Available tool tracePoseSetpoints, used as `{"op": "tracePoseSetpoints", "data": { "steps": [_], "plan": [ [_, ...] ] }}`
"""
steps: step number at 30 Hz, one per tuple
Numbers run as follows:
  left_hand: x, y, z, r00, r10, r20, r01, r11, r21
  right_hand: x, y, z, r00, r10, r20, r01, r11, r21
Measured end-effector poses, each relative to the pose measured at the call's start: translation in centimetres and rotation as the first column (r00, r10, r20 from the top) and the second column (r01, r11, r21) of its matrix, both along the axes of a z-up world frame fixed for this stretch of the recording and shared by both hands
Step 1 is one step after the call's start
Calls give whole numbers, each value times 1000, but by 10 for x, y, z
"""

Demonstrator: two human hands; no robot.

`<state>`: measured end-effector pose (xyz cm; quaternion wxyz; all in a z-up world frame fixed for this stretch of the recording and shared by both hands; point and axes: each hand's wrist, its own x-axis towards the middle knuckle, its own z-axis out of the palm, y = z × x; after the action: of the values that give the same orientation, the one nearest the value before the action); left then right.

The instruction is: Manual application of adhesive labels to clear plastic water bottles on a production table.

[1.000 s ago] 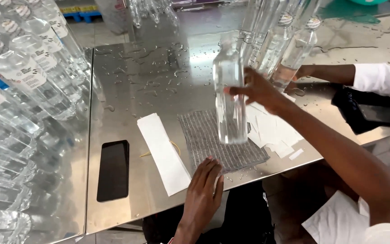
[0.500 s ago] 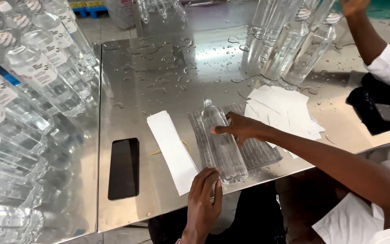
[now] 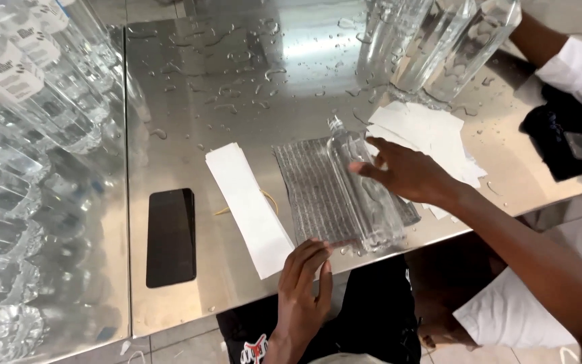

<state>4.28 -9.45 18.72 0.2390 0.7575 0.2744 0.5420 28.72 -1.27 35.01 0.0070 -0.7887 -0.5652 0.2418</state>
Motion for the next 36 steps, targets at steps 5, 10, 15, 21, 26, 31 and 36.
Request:
{"op": "tracePoseSetpoints", "data": {
  "steps": [5, 10, 15, 21, 26, 31, 36],
  "plan": [
    [-13, -13, 1, 999, -11, -49, 10, 1000, -18, 1, 9, -4, 997, -13, -74, 2, 991, -137],
    [-18, -19, -4, 997, 70, 18, -68, 992, -105, 10, 5, -20, 949, -187, -254, 127, 964, -234],
    [-12, -18, 12, 1000, 11, 15, -11, 1000, -24, 20, 0, -37, 941, -138, -308, 112, 988, -103],
    [-3, -18, 43, 698, 65, 713, 546, 595, -589, -8, -85, -44, 959, 248, -138, -99, 748, 656],
    [4, -11, 62, 619, -119, 776, 660, 615, -432, -71, -135, -71, 850, 516, -109, -164, 455, 875],
    [-26, -4, 51, 917, -108, 383, 278, 862, -424, -82, -138, -92, 902, 325, -283, 164, 348, 923],
    [-66, 10, -5, 826, 229, -515, -232, 971, 60, -59, -146, -120, 851, 343, -397, 222, 450, 865]
  ]
}}
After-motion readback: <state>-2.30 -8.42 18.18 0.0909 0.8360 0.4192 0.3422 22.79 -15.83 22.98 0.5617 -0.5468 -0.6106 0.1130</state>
